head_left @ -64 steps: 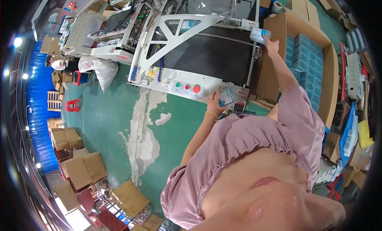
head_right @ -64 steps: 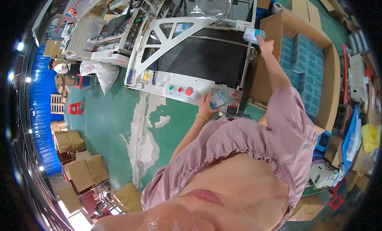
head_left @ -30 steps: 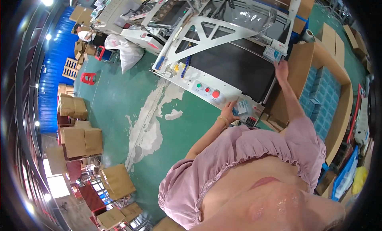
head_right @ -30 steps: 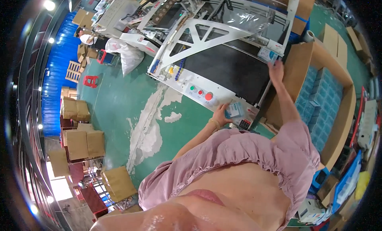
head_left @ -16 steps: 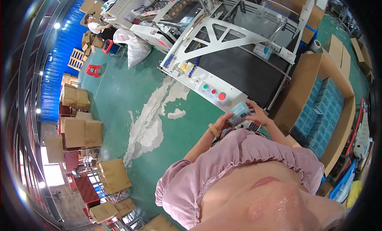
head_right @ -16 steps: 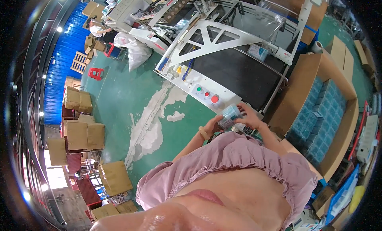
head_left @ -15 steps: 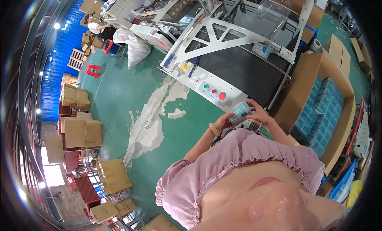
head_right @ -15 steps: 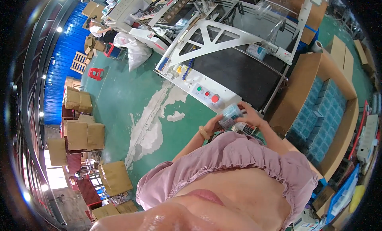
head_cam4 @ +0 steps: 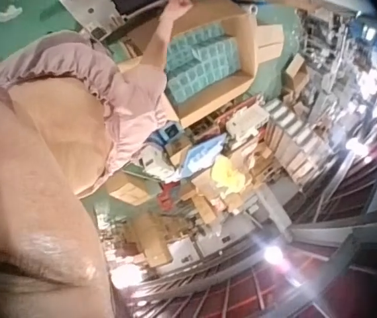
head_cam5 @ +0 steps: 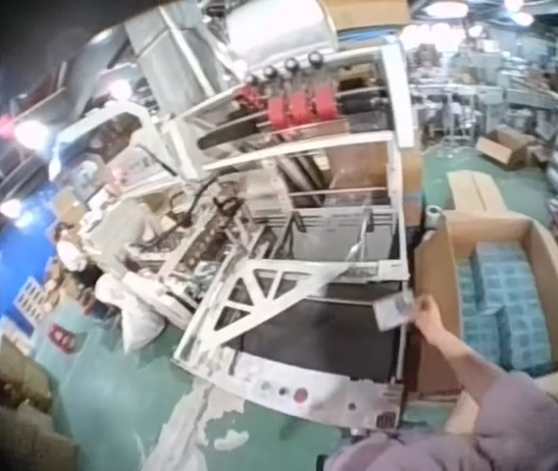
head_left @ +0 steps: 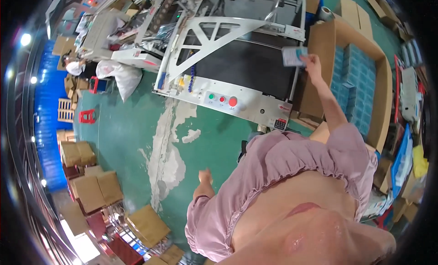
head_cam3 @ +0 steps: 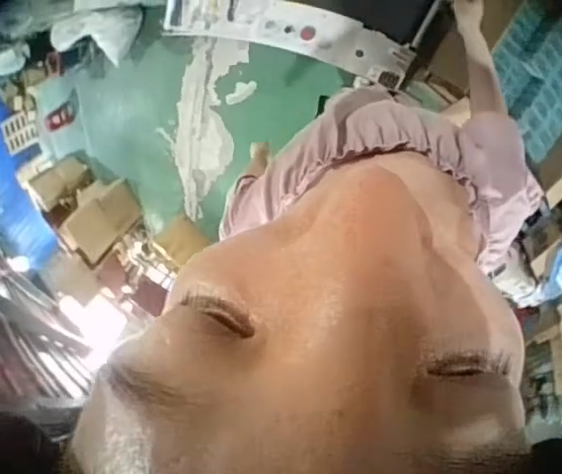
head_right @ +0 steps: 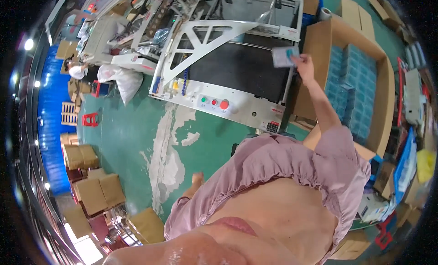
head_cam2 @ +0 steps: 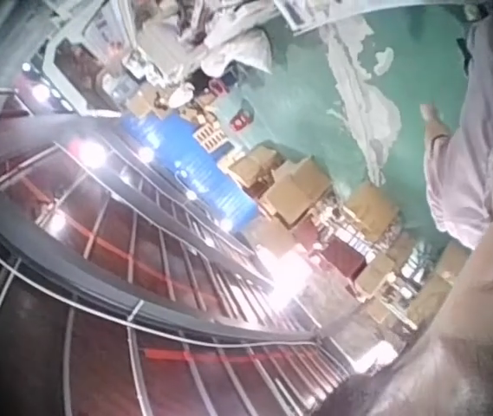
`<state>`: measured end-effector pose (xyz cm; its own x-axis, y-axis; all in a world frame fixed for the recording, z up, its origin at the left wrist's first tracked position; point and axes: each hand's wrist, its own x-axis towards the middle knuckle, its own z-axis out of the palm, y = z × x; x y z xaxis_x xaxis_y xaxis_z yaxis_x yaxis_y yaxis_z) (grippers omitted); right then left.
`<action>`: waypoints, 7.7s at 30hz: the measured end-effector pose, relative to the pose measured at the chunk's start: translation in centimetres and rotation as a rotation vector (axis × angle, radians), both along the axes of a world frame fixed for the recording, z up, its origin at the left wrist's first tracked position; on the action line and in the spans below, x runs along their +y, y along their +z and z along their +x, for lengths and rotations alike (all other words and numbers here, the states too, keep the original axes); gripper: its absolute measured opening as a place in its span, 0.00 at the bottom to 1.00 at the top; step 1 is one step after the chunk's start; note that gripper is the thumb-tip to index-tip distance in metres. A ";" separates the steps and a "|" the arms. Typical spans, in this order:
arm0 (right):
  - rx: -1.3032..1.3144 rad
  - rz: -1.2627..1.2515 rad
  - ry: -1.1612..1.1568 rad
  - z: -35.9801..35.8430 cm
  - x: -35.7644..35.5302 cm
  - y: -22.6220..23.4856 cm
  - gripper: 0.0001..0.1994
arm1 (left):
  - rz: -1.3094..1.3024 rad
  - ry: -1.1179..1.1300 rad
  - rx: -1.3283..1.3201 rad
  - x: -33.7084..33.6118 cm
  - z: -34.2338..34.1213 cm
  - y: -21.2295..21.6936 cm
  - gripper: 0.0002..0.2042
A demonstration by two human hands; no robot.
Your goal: The person is sorting and packaging small rectangular items from large containers into boxes and onto a conveyor system.
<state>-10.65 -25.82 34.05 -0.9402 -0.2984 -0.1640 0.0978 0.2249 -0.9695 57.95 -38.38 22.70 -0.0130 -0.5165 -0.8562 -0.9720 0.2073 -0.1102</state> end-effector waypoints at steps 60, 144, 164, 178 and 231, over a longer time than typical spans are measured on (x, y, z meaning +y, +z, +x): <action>1.109 0.918 0.836 12.0 27.5 -1.0 0.35 | 0.648 -0.387 1.446 16.2 -54.7 16.2 0.09; 0.657 0.534 0.490 -12.0 -5.3 -3.2 0.43 | -0.077 0.595 1.745 13.7 -34.5 17.2 0.41; 0.602 -0.214 1.410 4.7 8.0 21.1 0.43 | -0.006 0.491 1.797 14.6 -38.9 15.9 0.45; 0.555 -0.313 0.968 -2.5 7.3 18.0 0.39 | 0.119 0.534 1.873 16.8 -40.0 17.6 0.46; 0.370 -0.096 1.376 3.9 11.6 14.3 0.44 | -0.002 0.606 1.672 18.0 -40.4 16.5 0.47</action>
